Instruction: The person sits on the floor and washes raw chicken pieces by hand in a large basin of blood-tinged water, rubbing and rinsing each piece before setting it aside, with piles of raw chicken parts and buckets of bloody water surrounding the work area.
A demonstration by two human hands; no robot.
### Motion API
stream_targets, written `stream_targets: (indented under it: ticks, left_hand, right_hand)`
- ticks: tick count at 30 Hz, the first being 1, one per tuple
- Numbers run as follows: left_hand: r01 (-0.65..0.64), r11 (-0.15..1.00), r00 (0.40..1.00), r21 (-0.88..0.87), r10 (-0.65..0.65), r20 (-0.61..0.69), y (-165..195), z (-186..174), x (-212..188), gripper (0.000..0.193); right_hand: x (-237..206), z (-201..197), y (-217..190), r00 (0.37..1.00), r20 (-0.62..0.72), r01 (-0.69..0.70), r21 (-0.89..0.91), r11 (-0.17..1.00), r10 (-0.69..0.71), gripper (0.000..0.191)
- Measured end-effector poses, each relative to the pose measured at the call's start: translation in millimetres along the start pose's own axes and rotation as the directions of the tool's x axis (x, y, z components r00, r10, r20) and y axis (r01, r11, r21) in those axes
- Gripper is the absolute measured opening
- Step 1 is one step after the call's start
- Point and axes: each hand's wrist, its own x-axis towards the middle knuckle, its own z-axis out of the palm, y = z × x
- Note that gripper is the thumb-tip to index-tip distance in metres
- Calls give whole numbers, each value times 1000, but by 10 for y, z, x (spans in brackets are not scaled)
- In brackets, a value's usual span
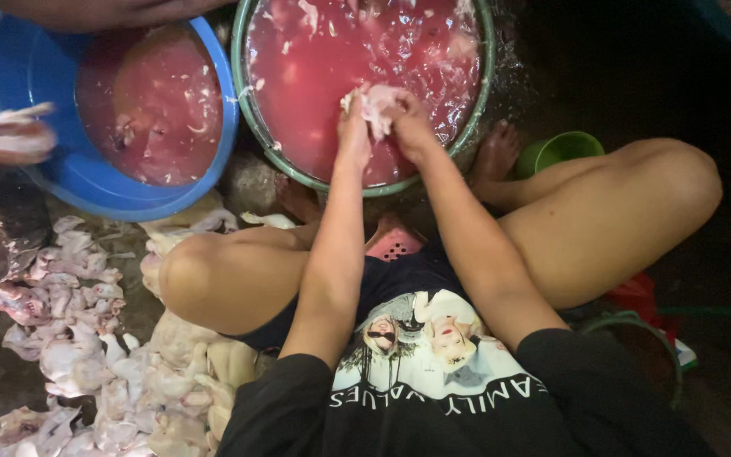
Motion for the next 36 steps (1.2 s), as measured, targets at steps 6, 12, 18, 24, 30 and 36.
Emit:
stream_targets:
  ticks: [6, 12, 18, 24, 30, 36]
  left_hand:
    - [21, 966, 989, -258, -57, -135, 253, -181, 38, 59]
    - [13, 944, 951, 331, 91, -296, 185, 33, -122, 70]
    - [-7, 813, 990, 582, -77, 119, -47, 70, -267, 55]
    - [85, 710, 990, 699, -138, 20, -85, -23, -275, 33]
    - [-139, 890, 990, 435, 111, 89, -49, -83, -204, 24]
    - [36, 985, 993, 167, -17, -113, 193, -76, -147, 40]
  right_hand:
    - [7, -162, -300, 997, 53, -80, 503, 860, 62, 38]
    - [-102, -118, -341, 988, 94, -149, 331, 932, 125, 36]
    - [-43, -27, -187, 971, -133, -192, 50, 980, 197, 41]
    - [-32, -283, -143, 994, 100, -22, -225, 974, 45, 29]
    - [23, -343, -172, 991, 19, -133, 85, 987, 132, 30]
    - [-1, -349, -343, 980, 194, -98, 274, 957, 45, 40]
